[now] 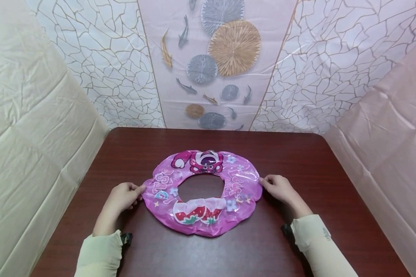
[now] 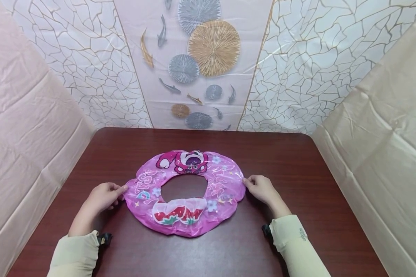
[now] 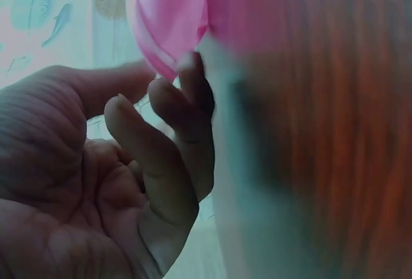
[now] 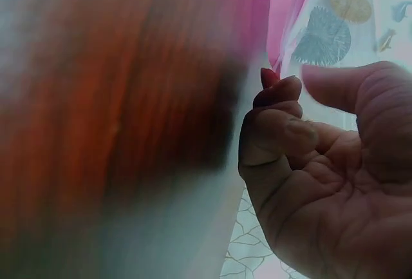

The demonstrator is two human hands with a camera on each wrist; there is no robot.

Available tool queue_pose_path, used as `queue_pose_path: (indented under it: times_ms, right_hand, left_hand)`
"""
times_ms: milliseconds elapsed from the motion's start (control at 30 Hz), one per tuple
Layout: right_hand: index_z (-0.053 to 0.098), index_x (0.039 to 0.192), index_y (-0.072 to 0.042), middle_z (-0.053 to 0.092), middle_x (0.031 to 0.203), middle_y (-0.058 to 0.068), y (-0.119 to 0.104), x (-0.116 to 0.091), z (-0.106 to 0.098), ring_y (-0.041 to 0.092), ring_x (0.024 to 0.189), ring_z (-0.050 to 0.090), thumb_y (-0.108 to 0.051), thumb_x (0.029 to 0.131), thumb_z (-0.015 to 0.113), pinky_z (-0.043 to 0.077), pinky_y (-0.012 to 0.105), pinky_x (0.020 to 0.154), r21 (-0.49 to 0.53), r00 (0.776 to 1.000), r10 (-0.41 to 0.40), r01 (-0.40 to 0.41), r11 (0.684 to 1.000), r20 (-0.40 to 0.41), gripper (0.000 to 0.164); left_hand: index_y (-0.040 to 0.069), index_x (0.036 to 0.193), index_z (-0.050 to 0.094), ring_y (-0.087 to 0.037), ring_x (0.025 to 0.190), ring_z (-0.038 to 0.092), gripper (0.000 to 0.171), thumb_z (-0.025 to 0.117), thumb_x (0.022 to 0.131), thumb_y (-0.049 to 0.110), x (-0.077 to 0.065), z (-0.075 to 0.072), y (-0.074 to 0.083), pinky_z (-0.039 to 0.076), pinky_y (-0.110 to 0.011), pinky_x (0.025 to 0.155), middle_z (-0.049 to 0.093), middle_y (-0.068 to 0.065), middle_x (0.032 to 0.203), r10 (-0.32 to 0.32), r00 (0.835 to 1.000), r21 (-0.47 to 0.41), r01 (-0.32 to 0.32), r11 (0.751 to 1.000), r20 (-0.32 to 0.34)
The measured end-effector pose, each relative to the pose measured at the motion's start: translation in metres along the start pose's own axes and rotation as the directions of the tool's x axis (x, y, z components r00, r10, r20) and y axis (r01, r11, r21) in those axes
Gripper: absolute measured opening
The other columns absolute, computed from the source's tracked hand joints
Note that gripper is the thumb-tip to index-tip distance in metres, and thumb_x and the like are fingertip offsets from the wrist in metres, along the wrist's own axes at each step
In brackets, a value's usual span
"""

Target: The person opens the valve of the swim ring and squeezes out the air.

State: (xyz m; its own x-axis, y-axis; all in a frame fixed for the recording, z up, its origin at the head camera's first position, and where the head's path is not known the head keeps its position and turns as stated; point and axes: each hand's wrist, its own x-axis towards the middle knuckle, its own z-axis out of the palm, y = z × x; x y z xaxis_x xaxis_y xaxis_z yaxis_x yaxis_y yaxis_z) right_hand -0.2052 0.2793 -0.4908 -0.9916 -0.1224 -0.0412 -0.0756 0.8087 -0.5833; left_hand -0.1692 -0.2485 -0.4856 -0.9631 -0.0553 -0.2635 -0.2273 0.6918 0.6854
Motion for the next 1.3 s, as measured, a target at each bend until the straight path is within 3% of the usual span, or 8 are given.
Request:
queue_pose_path:
  times_ms: [167, 367, 533, 700, 1033, 1300]
  right_hand:
    - [0.068, 0.081, -0.004, 0.053, 0.061, -0.001, -0.005, -0.013, -0.004, 0.015, 0.055, 0.051, -0.041, 0.101, 0.059, 0.045, 0.031, 0.051, 0.046, 0.997, 0.055, -0.057, 0.997, 0.06, 0.043]
    - [0.064, 0.072, -0.003, 0.052, 0.056, 0.001, -0.014, -0.033, -0.001, 0.012, 0.043, 0.044, -0.046, 0.099, 0.061, 0.043, 0.03, 0.042, 0.149, 0.976, 0.111, -0.139, 0.979, 0.185, 0.051]
    - [0.065, 0.072, 0.001, 0.054, 0.057, 0.003, -0.026, -0.047, 0.008, 0.01, 0.042, 0.04, -0.045, 0.096, 0.066, 0.041, 0.029, 0.041, 0.243, 0.958, 0.096, -0.165, 0.956, 0.271, 0.052]
    - [0.063, 0.071, 0.002, 0.054, 0.057, 0.003, -0.031, -0.051, 0.015, 0.01, 0.043, 0.04, -0.035, 0.097, 0.067, 0.039, 0.026, 0.04, 0.295, 0.962, 0.088, -0.165, 0.941, 0.258, 0.046]
    - [0.065, 0.078, 0.005, 0.055, 0.06, 0.002, -0.026, -0.049, 0.021, 0.011, 0.045, 0.043, -0.029, 0.094, 0.073, 0.039, 0.024, 0.04, 0.419, 0.967, 0.167, -0.235, 0.877, 0.193, 0.039]
    - [0.062, 0.076, 0.007, 0.052, 0.06, 0.002, -0.015, -0.046, 0.018, 0.011, 0.046, 0.041, -0.031, 0.094, 0.073, 0.038, 0.025, 0.042, 0.428, 0.967, 0.155, -0.23, 0.874, 0.203, 0.043]
  left_hand:
    - [0.002, 0.086, 0.066, -0.017, 0.055, 0.058, 0.054, 0.061, 0.096, 0.054, -0.016, 0.0, -0.001, 0.053, -0.031, 0.051, 0.063, -0.005, 0.07, -0.011, 0.999, 0.017, 0.011, 1.0, 0.043]
    - [0.007, 0.074, 0.071, -0.016, 0.056, 0.058, 0.056, 0.059, 0.096, 0.057, -0.037, 0.015, 0.0, 0.052, -0.031, 0.05, 0.064, -0.002, 0.064, -0.024, 0.992, -0.023, 0.027, 0.999, 0.121]
    - [0.006, 0.076, 0.071, -0.014, 0.058, 0.06, 0.047, 0.055, 0.103, 0.041, -0.049, 0.032, 0.005, 0.053, -0.031, 0.049, 0.067, -0.002, 0.065, -0.007, 0.99, -0.114, 0.023, 0.993, 0.14]
    - [0.003, 0.079, 0.07, -0.015, 0.058, 0.06, 0.034, 0.054, 0.103, 0.02, -0.054, 0.04, 0.01, 0.055, -0.033, 0.049, 0.067, -0.004, 0.068, -0.002, 0.99, -0.173, 0.027, 0.985, 0.139]
    - [0.001, 0.082, 0.073, -0.017, 0.058, 0.065, 0.024, 0.065, 0.096, 0.019, -0.052, 0.039, 0.011, 0.057, -0.034, 0.049, 0.069, -0.006, 0.068, 0.013, 0.99, -0.232, 0.02, 0.973, 0.139]
    - [0.0, 0.079, 0.071, -0.015, 0.057, 0.062, 0.023, 0.065, 0.096, 0.015, -0.048, 0.037, 0.004, 0.056, -0.033, 0.05, 0.067, -0.005, 0.068, -0.013, 0.994, -0.216, 0.036, 0.976, 0.109]
